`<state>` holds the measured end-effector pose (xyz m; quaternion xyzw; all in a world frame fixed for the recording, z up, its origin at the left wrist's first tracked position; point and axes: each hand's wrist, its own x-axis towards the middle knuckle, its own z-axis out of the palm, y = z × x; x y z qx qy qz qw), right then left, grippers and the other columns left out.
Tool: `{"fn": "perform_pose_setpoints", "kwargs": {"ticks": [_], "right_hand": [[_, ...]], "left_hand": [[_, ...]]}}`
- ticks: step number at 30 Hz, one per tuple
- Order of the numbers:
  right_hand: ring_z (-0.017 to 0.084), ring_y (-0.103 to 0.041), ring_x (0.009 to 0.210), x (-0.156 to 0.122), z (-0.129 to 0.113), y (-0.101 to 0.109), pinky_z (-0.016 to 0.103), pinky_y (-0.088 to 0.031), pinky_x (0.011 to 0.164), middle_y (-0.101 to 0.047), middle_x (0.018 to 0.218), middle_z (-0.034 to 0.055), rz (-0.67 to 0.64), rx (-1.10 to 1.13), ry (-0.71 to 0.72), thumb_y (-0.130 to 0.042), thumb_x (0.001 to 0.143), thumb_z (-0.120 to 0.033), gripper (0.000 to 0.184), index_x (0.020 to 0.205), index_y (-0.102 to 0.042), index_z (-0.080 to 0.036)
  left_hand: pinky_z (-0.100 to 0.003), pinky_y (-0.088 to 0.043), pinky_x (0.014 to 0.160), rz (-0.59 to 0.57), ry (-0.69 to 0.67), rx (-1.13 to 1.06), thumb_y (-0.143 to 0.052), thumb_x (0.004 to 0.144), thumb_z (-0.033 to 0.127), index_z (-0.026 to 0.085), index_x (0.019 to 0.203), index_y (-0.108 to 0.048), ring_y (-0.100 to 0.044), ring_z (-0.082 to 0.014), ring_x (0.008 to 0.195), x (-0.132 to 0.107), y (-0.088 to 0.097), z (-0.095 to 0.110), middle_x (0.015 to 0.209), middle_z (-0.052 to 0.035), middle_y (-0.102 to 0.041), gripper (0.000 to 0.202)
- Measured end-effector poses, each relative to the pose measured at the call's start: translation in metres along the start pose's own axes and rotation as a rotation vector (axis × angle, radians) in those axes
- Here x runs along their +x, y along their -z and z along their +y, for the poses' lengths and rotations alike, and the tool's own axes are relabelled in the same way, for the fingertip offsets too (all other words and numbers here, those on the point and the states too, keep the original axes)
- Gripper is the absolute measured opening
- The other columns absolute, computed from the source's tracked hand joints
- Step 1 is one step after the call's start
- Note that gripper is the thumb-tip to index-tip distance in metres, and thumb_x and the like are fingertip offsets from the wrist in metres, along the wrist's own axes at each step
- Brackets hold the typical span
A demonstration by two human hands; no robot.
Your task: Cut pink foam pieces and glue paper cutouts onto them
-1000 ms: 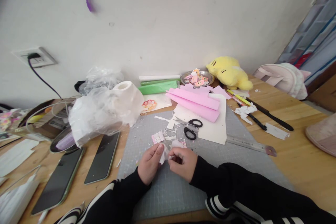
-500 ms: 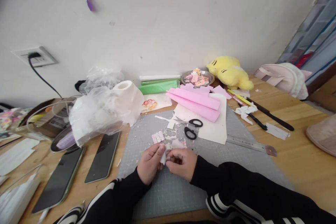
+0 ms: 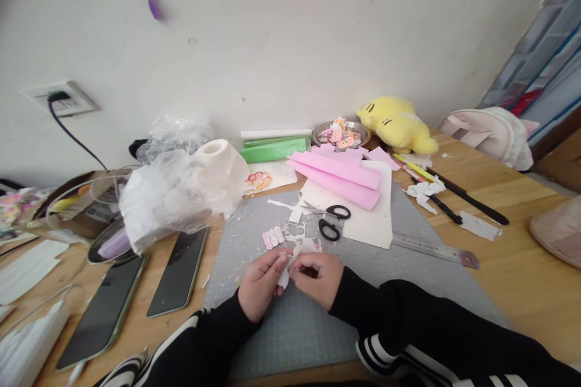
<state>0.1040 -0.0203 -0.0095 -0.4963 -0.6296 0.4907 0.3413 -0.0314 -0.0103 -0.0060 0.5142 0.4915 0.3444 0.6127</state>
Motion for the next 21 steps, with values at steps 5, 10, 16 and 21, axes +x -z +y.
{"fn": "perform_pose_setpoints", "kwargs": {"ticks": [5,10,16,21], "right_hand": [[0.007,-0.037,0.044,0.0027,0.0026,0.0026,0.019,-0.031,0.044,-0.042,0.047,-0.0034,0.027,0.022,0.039,-0.046,0.070,-0.025,0.016,0.060,-0.054,-0.015],[0.005,-0.037,0.040,0.0022,-0.0022,0.0048,0.018,-0.030,0.038,-0.043,0.049,-0.0040,0.090,0.083,0.039,-0.046,0.066,-0.023,0.011,0.060,-0.051,-0.016],[0.005,-0.035,0.033,0.0005,-0.0053,0.0044,0.017,-0.028,0.036,-0.036,0.036,-0.0060,-0.005,0.143,-0.076,-0.037,0.060,-0.015,0.014,0.048,-0.043,-0.017],[0.005,-0.037,0.034,-0.0005,-0.0063,0.0013,0.017,-0.031,0.037,-0.044,0.040,-0.0043,-0.060,0.162,-0.180,-0.040,0.063,-0.019,0.014,0.050,-0.044,-0.016]], "left_hand": [[-0.018,-0.023,0.033,0.007,-0.030,0.008,-0.048,0.070,0.046,0.014,0.084,-0.059,-0.034,-0.0050,0.032,0.0001,0.0001,0.0006,0.041,0.0065,-0.041,0.037],[-0.018,-0.023,0.033,0.000,-0.033,0.002,-0.046,0.070,0.049,0.013,0.084,-0.057,-0.032,-0.0049,0.031,0.0001,0.0009,-0.0002,0.039,0.0075,-0.038,0.040],[-0.017,-0.023,0.033,-0.004,-0.021,0.019,-0.044,0.072,0.048,0.015,0.081,-0.055,-0.033,-0.0051,0.031,-0.0005,0.0014,-0.0005,0.037,0.0083,-0.036,0.037],[-0.017,-0.023,0.032,-0.037,-0.050,-0.013,-0.043,0.072,0.049,0.015,0.073,-0.052,-0.033,-0.0043,0.032,0.0001,0.0012,-0.0004,0.041,0.0072,-0.040,0.035]]}}
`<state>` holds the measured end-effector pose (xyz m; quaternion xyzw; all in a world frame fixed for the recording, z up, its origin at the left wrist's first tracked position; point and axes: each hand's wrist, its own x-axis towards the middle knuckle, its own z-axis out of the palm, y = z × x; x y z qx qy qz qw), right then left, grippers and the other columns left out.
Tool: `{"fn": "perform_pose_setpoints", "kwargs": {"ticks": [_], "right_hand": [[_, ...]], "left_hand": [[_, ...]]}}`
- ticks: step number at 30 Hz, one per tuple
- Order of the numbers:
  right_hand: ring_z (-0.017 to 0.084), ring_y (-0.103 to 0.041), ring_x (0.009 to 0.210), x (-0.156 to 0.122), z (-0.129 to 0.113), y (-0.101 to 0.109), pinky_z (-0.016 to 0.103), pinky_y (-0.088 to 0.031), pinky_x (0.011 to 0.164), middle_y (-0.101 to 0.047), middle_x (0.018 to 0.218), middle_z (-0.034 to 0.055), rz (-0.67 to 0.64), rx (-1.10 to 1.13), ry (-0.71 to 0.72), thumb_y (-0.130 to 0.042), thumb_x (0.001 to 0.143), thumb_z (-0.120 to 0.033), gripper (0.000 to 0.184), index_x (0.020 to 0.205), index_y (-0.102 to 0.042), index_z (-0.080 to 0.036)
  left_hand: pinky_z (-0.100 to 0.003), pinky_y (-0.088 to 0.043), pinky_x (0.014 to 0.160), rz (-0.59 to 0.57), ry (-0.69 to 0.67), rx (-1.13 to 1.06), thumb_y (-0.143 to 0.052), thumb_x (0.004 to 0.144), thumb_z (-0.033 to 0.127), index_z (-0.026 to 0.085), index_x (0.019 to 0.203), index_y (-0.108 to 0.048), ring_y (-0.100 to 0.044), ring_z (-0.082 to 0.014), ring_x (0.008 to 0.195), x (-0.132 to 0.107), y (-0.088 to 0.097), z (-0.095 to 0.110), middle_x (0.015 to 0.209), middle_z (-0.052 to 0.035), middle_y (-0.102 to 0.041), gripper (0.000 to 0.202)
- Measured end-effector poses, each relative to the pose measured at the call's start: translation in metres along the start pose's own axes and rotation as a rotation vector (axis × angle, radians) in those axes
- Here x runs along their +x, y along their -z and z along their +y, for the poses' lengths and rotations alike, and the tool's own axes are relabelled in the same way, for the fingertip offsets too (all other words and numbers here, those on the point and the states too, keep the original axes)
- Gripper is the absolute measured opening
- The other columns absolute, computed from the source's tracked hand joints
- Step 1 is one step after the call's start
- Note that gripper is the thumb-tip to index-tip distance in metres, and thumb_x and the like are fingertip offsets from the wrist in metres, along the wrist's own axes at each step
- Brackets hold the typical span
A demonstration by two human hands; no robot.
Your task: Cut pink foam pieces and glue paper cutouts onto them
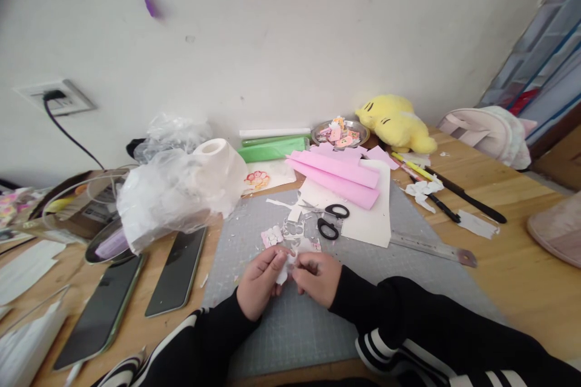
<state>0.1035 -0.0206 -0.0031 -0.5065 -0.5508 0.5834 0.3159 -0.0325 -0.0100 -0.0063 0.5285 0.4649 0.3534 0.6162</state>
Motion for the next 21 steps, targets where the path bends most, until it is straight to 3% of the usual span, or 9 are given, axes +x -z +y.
{"fn": "perform_pose_setpoints", "kwargs": {"ticks": [3,7,15,17,21], "right_hand": [[0.005,-0.040,0.036,0.000,0.002,0.000,0.017,-0.033,0.038,-0.047,0.042,-0.0026,-0.038,-0.044,0.007,-0.044,0.066,-0.024,0.018,0.049,-0.044,-0.016],[0.006,-0.041,0.038,0.001,0.007,0.000,0.017,-0.033,0.039,-0.048,0.043,-0.0025,0.006,-0.116,0.024,-0.046,0.067,-0.025,0.019,0.050,-0.045,-0.016],[0.005,-0.037,0.039,0.000,0.003,0.002,0.016,-0.028,0.040,-0.041,0.040,-0.0052,-0.026,-0.164,0.144,-0.042,0.062,-0.014,0.017,0.048,-0.050,-0.015],[0.005,-0.036,0.039,0.000,0.002,0.002,0.017,-0.028,0.040,-0.039,0.039,-0.0054,-0.011,-0.177,0.109,-0.043,0.061,-0.013,0.016,0.046,-0.049,-0.015],[0.006,-0.038,0.043,0.000,0.001,0.001,0.017,-0.030,0.044,-0.039,0.041,-0.0050,-0.015,-0.231,0.136,-0.044,0.058,-0.011,0.015,0.044,-0.048,-0.015]], "left_hand": [[-0.016,-0.023,0.032,-0.015,0.012,-0.013,-0.045,0.072,0.049,0.015,0.073,-0.052,-0.032,-0.0042,0.032,0.001,0.000,-0.001,0.040,0.0077,-0.038,0.036],[-0.016,-0.023,0.031,-0.040,0.013,-0.031,-0.046,0.071,0.048,0.014,0.078,-0.053,-0.032,-0.0040,0.031,0.002,0.000,-0.003,0.041,0.0074,-0.040,0.036],[-0.016,-0.023,0.031,-0.036,-0.034,-0.001,-0.047,0.072,0.045,0.014,0.073,-0.054,-0.033,-0.0042,0.032,-0.003,-0.002,0.001,0.039,0.0072,-0.040,0.032],[-0.016,-0.021,0.031,0.030,-0.025,-0.024,-0.047,0.071,0.046,0.015,0.073,-0.053,-0.033,-0.0041,0.030,-0.001,0.000,0.003,0.039,0.0078,-0.040,0.032],[-0.015,-0.020,0.031,0.282,-0.040,-0.134,-0.048,0.069,0.049,0.016,0.071,-0.048,-0.032,-0.0034,0.029,0.008,0.007,0.006,0.038,0.0087,-0.040,0.033]]}}
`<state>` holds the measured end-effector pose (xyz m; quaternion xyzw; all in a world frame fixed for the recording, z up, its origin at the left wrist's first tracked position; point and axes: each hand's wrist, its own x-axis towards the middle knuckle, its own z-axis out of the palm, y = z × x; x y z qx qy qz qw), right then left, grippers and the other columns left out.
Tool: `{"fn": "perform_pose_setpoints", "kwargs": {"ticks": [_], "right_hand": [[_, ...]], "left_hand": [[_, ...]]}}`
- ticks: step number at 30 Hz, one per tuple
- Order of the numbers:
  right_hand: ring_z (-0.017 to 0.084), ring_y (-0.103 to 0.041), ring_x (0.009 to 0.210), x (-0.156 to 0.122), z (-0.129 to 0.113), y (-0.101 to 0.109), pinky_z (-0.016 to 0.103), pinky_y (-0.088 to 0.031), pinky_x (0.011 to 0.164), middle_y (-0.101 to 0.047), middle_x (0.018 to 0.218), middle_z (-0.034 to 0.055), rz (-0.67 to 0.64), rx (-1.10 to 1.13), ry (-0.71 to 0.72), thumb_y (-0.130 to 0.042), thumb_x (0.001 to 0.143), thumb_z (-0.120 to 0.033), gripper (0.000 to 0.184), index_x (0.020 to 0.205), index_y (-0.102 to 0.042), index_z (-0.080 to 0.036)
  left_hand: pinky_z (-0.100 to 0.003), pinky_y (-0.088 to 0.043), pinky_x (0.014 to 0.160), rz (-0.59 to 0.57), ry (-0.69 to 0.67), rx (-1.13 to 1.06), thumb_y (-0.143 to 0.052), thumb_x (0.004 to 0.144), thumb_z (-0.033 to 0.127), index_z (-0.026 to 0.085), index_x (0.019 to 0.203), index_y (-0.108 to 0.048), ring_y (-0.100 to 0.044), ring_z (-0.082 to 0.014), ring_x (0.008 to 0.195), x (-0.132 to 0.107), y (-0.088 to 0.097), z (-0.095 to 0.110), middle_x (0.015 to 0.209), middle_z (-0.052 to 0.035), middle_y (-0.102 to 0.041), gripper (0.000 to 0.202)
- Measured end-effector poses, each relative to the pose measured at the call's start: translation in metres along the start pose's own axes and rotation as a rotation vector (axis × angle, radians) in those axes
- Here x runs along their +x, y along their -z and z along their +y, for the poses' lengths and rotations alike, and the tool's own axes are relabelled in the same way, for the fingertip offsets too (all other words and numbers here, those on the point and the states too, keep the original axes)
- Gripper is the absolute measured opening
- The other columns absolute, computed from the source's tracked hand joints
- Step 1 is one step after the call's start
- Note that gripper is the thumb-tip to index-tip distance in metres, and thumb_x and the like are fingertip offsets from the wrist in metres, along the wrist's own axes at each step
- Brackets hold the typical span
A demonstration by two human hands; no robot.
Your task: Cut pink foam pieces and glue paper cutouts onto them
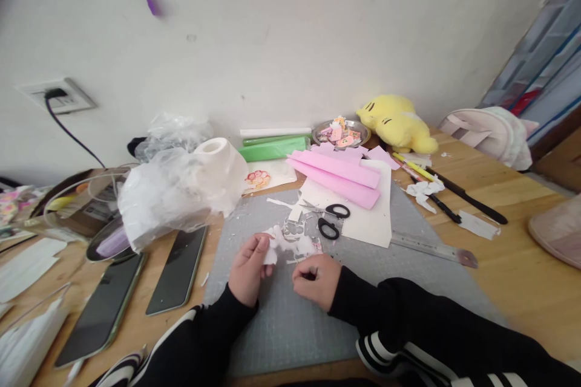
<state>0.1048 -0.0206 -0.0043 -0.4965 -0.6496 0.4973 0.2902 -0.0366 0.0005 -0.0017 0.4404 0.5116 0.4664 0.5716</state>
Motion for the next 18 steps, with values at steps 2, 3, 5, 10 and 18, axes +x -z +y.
{"fn": "perform_pose_setpoints", "kwargs": {"ticks": [2,3,5,10,18], "right_hand": [[0.006,-0.040,0.043,-0.0002,-0.0017,0.0000,0.017,-0.032,0.044,-0.041,0.042,-0.0047,-0.014,0.018,-0.022,-0.043,0.060,-0.013,0.015,0.046,-0.048,-0.015],[0.006,-0.040,0.042,-0.0002,-0.0028,0.0002,0.017,-0.032,0.043,-0.041,0.042,-0.0047,-0.021,0.047,-0.061,-0.043,0.061,-0.014,0.014,0.049,-0.049,-0.015],[0.006,-0.039,0.039,-0.0002,-0.0046,0.0007,0.017,-0.031,0.040,-0.042,0.043,-0.0049,-0.028,0.115,-0.151,-0.043,0.064,-0.017,0.012,0.056,-0.051,-0.015],[0.004,-0.037,0.037,0.0004,-0.0048,0.0002,0.015,-0.030,0.036,-0.044,0.045,-0.0056,-0.024,0.213,-0.167,-0.046,0.068,-0.025,0.011,0.069,-0.052,-0.015],[0.004,-0.037,0.039,0.0019,-0.0001,-0.0031,0.015,-0.031,0.037,-0.043,0.047,-0.0066,-0.032,0.225,-0.086,-0.047,0.067,-0.022,0.007,0.068,-0.048,-0.016]], "left_hand": [[-0.015,-0.019,0.031,0.030,-0.007,-0.036,-0.048,0.069,0.050,0.016,0.070,-0.048,-0.031,-0.0033,0.029,0.0033,0.0014,-0.0004,0.038,0.0085,-0.041,0.034],[-0.015,-0.020,0.031,0.014,-0.006,-0.042,-0.048,0.069,0.050,0.016,0.070,-0.048,-0.030,-0.0034,0.029,0.0037,0.0016,-0.0010,0.037,0.0086,-0.040,0.034],[-0.016,-0.021,0.031,-0.040,0.000,-0.037,-0.048,0.069,0.050,0.016,0.071,-0.048,-0.030,-0.0040,0.029,0.0022,0.0012,-0.0027,0.036,0.0088,-0.039,0.034],[-0.018,-0.028,0.038,-0.139,-0.037,0.041,-0.046,0.071,0.049,0.016,0.066,-0.048,-0.036,-0.0063,0.039,-0.0027,-0.0002,-0.0061,0.045,0.0062,-0.042,0.033],[-0.020,-0.030,0.047,-0.238,-0.088,0.128,-0.041,0.076,0.045,0.017,0.059,-0.040,-0.034,-0.0076,0.046,-0.0026,-0.0008,-0.0093,0.049,0.0056,-0.037,0.033]]}}
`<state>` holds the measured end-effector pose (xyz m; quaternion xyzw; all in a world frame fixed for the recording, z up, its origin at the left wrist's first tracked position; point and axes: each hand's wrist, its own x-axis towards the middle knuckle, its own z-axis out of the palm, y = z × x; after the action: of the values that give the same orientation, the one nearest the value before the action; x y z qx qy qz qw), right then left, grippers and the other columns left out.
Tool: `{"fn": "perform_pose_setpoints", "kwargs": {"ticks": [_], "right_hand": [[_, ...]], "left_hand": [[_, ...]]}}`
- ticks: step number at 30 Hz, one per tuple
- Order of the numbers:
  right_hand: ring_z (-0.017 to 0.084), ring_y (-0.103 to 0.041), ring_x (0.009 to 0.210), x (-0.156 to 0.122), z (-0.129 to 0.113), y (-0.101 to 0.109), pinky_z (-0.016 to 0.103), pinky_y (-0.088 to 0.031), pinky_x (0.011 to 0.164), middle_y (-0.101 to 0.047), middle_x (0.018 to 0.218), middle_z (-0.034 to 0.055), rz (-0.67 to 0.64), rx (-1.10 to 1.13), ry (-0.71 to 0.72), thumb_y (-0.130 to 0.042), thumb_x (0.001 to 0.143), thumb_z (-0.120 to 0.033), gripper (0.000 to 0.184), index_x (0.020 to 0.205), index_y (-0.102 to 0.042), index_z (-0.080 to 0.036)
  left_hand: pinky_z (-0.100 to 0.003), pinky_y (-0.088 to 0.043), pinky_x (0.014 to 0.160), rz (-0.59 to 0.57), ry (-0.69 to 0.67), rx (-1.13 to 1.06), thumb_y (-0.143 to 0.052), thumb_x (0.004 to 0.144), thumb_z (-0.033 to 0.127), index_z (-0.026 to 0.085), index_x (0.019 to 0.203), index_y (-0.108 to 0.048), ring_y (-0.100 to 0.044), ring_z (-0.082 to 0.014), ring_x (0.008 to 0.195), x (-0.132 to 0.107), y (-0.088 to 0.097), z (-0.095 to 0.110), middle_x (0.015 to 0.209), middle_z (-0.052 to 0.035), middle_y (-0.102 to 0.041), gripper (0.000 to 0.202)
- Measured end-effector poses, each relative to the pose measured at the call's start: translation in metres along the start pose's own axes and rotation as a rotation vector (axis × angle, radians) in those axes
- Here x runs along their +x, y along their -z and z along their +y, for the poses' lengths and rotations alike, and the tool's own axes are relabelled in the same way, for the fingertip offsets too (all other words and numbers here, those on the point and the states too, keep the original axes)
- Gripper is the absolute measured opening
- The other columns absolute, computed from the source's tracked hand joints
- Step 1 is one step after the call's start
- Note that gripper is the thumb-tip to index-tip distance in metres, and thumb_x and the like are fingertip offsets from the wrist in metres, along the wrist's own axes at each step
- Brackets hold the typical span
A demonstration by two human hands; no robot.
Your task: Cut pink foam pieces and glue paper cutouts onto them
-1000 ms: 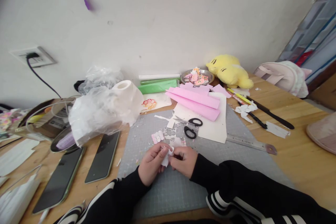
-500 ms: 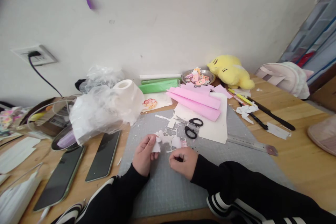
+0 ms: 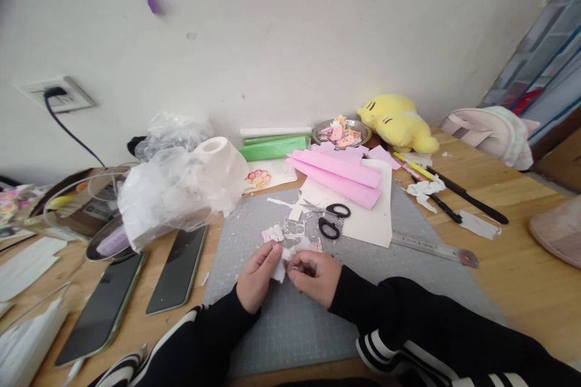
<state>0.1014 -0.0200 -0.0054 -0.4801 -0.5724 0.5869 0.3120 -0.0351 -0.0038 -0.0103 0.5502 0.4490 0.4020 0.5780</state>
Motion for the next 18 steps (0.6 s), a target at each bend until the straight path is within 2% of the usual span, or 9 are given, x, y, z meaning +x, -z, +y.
{"fn": "perform_pose_setpoints", "kwargs": {"ticks": [5,11,14,18], "right_hand": [[0.004,-0.037,0.039,0.000,0.004,0.000,0.016,-0.029,0.038,-0.041,0.046,-0.0068,-0.004,-0.019,0.046,-0.048,0.065,-0.022,0.010,0.060,-0.042,-0.017],[0.005,-0.033,0.043,0.000,0.009,0.000,0.018,-0.027,0.042,-0.032,0.044,-0.0068,0.044,-0.174,0.125,-0.045,0.064,-0.019,0.016,0.052,-0.035,-0.017],[0.005,-0.031,0.044,0.001,0.011,-0.001,0.018,-0.026,0.043,-0.028,0.045,-0.0067,0.067,-0.215,0.162,-0.045,0.064,-0.019,0.019,0.050,-0.032,-0.017],[0.005,-0.032,0.045,0.001,0.010,0.000,0.017,-0.026,0.043,-0.029,0.046,-0.0064,0.046,-0.228,0.157,-0.045,0.064,-0.018,0.019,0.050,-0.032,-0.017]], "left_hand": [[-0.021,-0.028,0.044,-0.092,-0.006,0.181,-0.038,0.077,0.044,0.018,0.059,-0.040,-0.033,-0.0078,0.043,-0.003,0.001,-0.003,0.047,0.0058,-0.035,0.032],[-0.021,-0.028,0.046,-0.138,-0.057,0.349,-0.038,0.077,0.043,0.018,0.052,-0.036,-0.033,-0.0090,0.048,-0.003,0.002,0.000,0.047,0.0044,-0.033,0.035],[-0.021,-0.028,0.046,-0.146,-0.037,0.349,-0.037,0.078,0.044,0.018,0.052,-0.037,-0.034,-0.0087,0.046,-0.003,0.001,0.001,0.047,0.0044,-0.033,0.037],[-0.020,-0.028,0.040,-0.140,0.050,0.243,-0.036,0.077,0.048,0.018,0.054,-0.040,-0.034,-0.0075,0.038,-0.006,0.000,0.001,0.042,0.0058,-0.033,0.038]]}}
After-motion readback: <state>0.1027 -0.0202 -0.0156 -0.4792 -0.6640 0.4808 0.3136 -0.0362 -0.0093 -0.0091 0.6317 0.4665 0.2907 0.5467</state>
